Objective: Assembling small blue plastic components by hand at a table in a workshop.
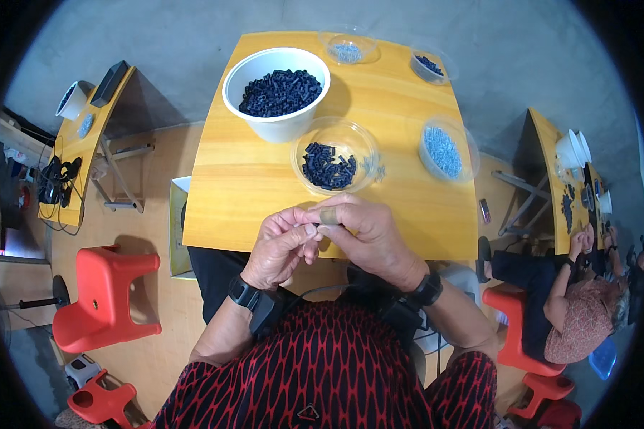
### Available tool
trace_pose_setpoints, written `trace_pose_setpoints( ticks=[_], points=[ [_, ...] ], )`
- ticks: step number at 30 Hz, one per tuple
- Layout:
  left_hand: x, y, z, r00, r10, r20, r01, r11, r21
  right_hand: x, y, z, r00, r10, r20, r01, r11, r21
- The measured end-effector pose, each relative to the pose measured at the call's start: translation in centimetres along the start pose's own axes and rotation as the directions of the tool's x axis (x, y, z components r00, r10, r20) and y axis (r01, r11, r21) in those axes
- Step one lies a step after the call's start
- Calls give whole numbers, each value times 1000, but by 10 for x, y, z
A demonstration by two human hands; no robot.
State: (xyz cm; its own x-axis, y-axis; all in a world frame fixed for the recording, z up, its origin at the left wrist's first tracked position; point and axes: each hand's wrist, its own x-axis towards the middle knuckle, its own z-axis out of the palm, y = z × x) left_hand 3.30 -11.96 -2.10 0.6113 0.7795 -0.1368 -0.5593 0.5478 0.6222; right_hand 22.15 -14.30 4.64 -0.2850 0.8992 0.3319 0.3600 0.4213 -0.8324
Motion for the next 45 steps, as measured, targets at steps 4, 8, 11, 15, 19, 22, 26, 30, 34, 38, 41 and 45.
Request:
trace_pose_setpoints(
  ticks=[4,8,11,15,19,22,26,30,34,38,41,45],
  points=[
    [-1,1,2,1000,14,-15,-14,999,-36,-1,-1,4,999,3,-36,-2,1000,19],
    [-1,-2,0,998,-2,-58,-2,999,-53,-3,-10,-2,983,174,65,-171,984,-39],
    [0,-6,0,998,32,-58,-35,998,-55,0,-14,1,994,67,83,-40,954,-297],
    [0,-7,0,995,26,-98,-30,999,-45,3,-14,3,994,29,107,11,935,-354],
    [1,-6,-1,994,0,-110,-3,1000,-24,4,-17,2,986,-10,167,100,837,-539],
    [0,-1,14,988,-27,-150,24,999,-28,2,-12,-2,982,-15,188,118,827,-550],
    [-1,-4,3,995,-47,-87,47,999,1,1,-7,-2,987,-10,158,84,877,-473],
    [-3,-5,4,996,-19,-89,23,999,41,0,-5,-1,989,27,144,29,928,-372],
    [-4,-5,5,993,-3,-118,16,993,114,-2,-2,0,987,39,157,18,938,-345],
    [-3,-9,5,993,15,-120,3,989,146,-4,4,3,983,38,179,24,943,-331],
    [-5,-7,11,985,13,-171,12,990,144,-4,3,6,984,6,177,58,933,-356],
    [-7,-8,8,987,34,-156,-6,983,182,-7,-1,10,985,-33,168,99,912,-398]
  ],
)
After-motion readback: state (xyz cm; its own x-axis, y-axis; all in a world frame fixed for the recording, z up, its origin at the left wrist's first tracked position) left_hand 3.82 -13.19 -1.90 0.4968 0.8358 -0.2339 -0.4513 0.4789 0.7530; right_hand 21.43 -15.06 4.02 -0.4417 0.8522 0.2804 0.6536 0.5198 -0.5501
